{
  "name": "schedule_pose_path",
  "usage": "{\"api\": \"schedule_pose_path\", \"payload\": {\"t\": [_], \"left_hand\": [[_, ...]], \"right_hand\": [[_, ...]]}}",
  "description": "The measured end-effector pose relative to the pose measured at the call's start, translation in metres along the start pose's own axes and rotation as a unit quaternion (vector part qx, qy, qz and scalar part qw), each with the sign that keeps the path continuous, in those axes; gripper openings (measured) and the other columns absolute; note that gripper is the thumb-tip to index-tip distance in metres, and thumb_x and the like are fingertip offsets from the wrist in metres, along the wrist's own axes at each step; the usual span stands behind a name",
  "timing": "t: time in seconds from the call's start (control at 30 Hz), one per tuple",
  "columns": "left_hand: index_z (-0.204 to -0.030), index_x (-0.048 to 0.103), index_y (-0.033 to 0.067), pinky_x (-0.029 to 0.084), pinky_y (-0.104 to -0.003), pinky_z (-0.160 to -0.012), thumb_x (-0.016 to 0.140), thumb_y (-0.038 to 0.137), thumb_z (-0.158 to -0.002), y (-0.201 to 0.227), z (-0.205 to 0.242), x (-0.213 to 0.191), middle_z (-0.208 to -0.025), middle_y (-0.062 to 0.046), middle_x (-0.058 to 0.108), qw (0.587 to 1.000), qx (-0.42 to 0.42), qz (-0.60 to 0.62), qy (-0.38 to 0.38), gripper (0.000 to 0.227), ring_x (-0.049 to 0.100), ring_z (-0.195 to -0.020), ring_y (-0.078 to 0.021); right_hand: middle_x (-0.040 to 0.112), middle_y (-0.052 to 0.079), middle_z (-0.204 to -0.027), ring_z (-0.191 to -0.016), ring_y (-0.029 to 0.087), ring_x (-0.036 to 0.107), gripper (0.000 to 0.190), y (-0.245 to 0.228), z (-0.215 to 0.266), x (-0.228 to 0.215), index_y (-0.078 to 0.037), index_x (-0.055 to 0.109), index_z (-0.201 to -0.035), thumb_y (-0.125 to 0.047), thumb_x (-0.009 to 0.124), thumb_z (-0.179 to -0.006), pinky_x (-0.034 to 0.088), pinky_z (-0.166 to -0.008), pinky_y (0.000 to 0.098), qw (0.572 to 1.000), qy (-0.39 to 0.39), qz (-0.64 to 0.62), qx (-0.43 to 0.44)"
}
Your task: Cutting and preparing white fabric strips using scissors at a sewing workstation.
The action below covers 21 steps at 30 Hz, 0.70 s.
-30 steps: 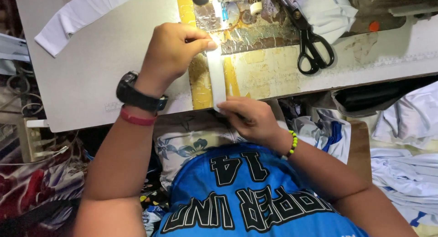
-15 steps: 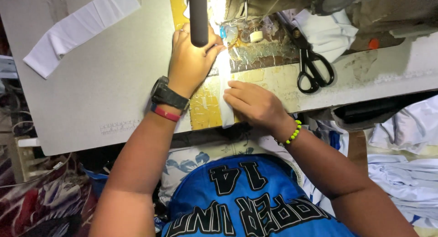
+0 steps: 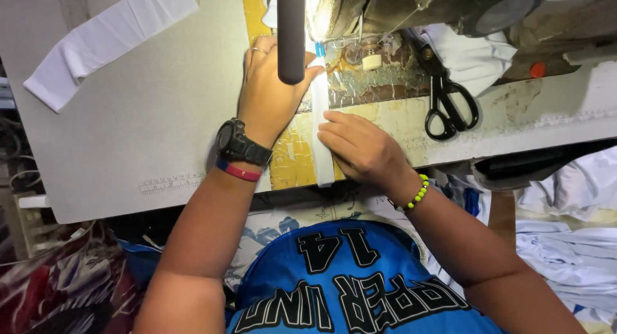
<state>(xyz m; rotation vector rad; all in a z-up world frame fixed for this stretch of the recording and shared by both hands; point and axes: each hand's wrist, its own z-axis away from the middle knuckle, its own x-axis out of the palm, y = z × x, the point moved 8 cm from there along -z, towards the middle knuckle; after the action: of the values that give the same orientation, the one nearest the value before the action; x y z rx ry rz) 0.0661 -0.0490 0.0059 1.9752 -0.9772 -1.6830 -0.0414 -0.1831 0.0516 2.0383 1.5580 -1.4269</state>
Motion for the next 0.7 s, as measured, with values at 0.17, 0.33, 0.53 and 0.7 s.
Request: {"api": "schedule_pose_path", "payload": {"t": [0.17,0.33,0.53,0.7], "left_hand": [[-0.103,0.073,0.0114,0.039,-0.044,-0.101,0.083,0.033,-0.089,0.0,0.003,0.004,-0.111,-0.013,0.063,0.999,0.035,-0.009,0.011,0.027,0.049,-0.117,-0.0337],[-0.099,0.081,0.0091,0.042,-0.05,-0.096,0.082,0.043,-0.088,0.004,0.003,0.006,-0.125,-0.008,0.066,0.986,0.111,-0.121,0.009,0.035,0.049,-0.118,-0.0353],[-0.1,0.081,0.0113,0.044,-0.052,-0.091,0.08,0.04,-0.091,0.008,-0.002,0.005,-0.126,-0.007,0.064,0.987,0.12,-0.101,0.017,0.03,0.049,-0.113,-0.0376],[-0.106,0.081,0.012,0.044,-0.05,-0.091,0.077,0.041,-0.094,0.004,-0.003,0.005,-0.126,-0.004,0.062,0.987,0.11,-0.115,0.018,0.032,0.048,-0.11,-0.0361]], "right_hand": [[0.071,0.022,-0.107,-0.115,0.043,0.067,0.022,0.021,0.015,-0.029,0.01,0.068,-0.103,0.016,0.05,-0.091,0.058,-0.105,0.049,0.994,0.067,-0.058,0.063],[0.064,0.022,-0.117,-0.109,0.035,0.063,0.025,0.099,0.109,-0.135,0.007,0.06,-0.118,0.025,0.057,-0.101,0.057,-0.101,0.0437,0.926,0.297,0.18,0.145],[0.039,0.033,-0.156,-0.145,0.047,0.03,0.059,0.159,0.184,-0.157,0.012,0.038,-0.154,-0.002,0.081,-0.116,0.029,-0.122,0.0588,0.845,0.124,0.324,0.407],[0.037,0.025,-0.158,-0.147,0.045,0.036,0.06,0.151,0.186,-0.153,0.003,0.039,-0.159,0.008,0.078,-0.114,0.049,-0.117,0.0615,0.871,0.156,0.332,0.326]]}}
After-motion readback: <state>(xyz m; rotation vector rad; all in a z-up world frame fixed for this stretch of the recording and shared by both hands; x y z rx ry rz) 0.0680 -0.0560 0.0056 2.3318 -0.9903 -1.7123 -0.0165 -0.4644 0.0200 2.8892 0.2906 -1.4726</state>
